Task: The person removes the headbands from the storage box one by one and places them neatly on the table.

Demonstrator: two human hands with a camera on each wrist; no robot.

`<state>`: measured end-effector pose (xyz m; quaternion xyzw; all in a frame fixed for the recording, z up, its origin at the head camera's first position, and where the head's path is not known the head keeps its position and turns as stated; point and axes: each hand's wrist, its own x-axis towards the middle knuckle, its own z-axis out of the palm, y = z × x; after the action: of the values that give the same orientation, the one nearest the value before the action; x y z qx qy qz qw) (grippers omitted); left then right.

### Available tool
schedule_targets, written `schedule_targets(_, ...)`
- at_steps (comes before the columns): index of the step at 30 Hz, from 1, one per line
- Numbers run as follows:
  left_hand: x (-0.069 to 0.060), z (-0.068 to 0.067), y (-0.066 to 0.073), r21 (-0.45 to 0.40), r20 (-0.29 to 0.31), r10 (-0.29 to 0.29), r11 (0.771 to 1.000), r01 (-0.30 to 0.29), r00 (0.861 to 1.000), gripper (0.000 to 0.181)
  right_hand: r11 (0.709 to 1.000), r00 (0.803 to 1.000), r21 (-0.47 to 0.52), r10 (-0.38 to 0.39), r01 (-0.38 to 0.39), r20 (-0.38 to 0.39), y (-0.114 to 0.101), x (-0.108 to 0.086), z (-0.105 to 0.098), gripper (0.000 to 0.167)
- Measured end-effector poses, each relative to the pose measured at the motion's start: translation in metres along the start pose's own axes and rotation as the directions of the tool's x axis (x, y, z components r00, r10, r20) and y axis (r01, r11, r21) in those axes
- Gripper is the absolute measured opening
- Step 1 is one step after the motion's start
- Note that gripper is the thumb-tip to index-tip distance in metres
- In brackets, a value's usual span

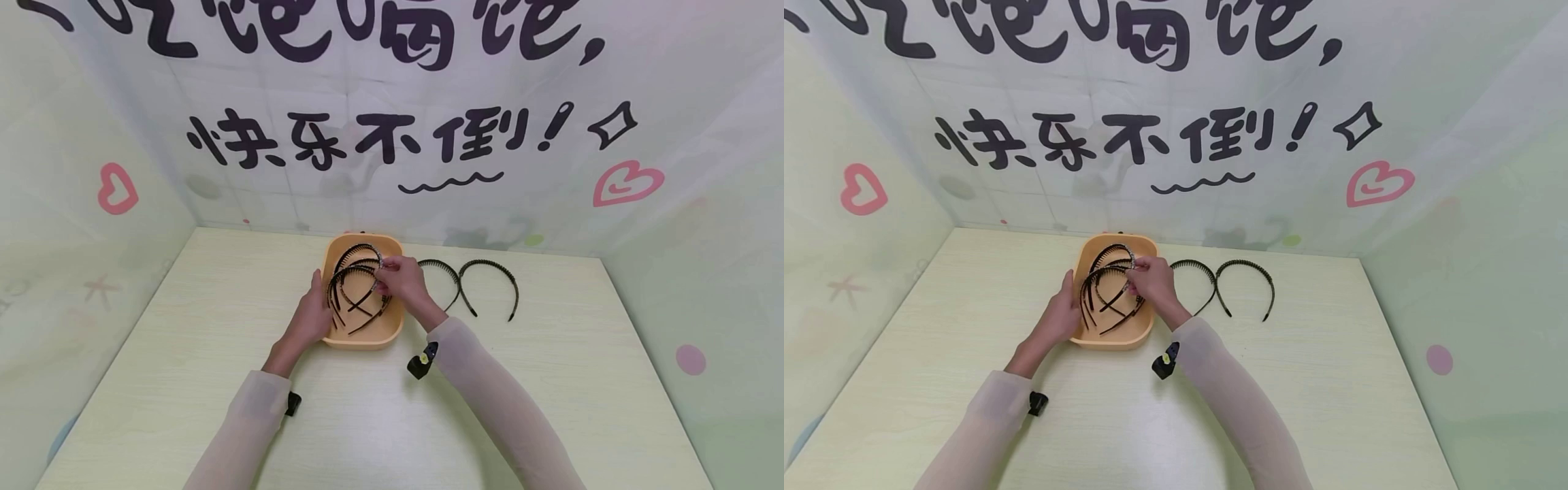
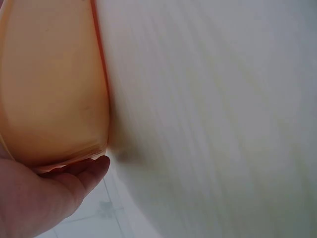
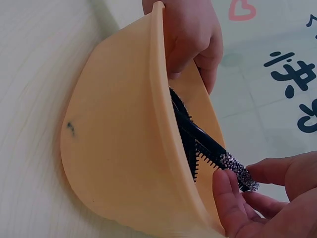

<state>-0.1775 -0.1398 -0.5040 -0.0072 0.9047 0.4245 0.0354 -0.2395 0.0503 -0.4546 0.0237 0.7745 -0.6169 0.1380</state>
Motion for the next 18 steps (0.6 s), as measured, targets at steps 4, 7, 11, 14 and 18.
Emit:
schedule_targets(4,0.0,-0.001,0.0,-0.005,0.005,-0.01,1.0,0.01,1.0,0.073,1.0,1.0,-0.021,-0.012,0.011,-0.028,-0.002,0.001,-0.001,0.032)
schedule_targets(7,0.002,-0.002,0.0,0.001,0.011,-0.008,1.0,0.008,1.0,0.073,1.0,0.999,-0.012,-0.006,0.005,-0.049,-0.005,0.001,-0.002,0.033)
schedule_targets(11,0.003,-0.004,0.0,-0.002,0.019,-0.009,1.0,0.009,1.0,0.072,1.0,0.998,0.028,0.01,-0.009,-0.067,-0.009,0.003,-0.003,0.034)
schedule_targets(14,0.004,-0.006,0.001,-0.004,0.027,-0.011,1.0,0.011,1.0,0.073,0.999,0.997,0.046,0.021,-0.018,-0.077,-0.01,0.005,-0.003,0.034)
schedule_targets(18,0.006,-0.009,0.002,-0.003,0.036,-0.013,1.0,0.013,0.999,0.074,0.998,0.995,0.052,0.023,-0.018,-0.094,-0.011,0.005,-0.002,0.033)
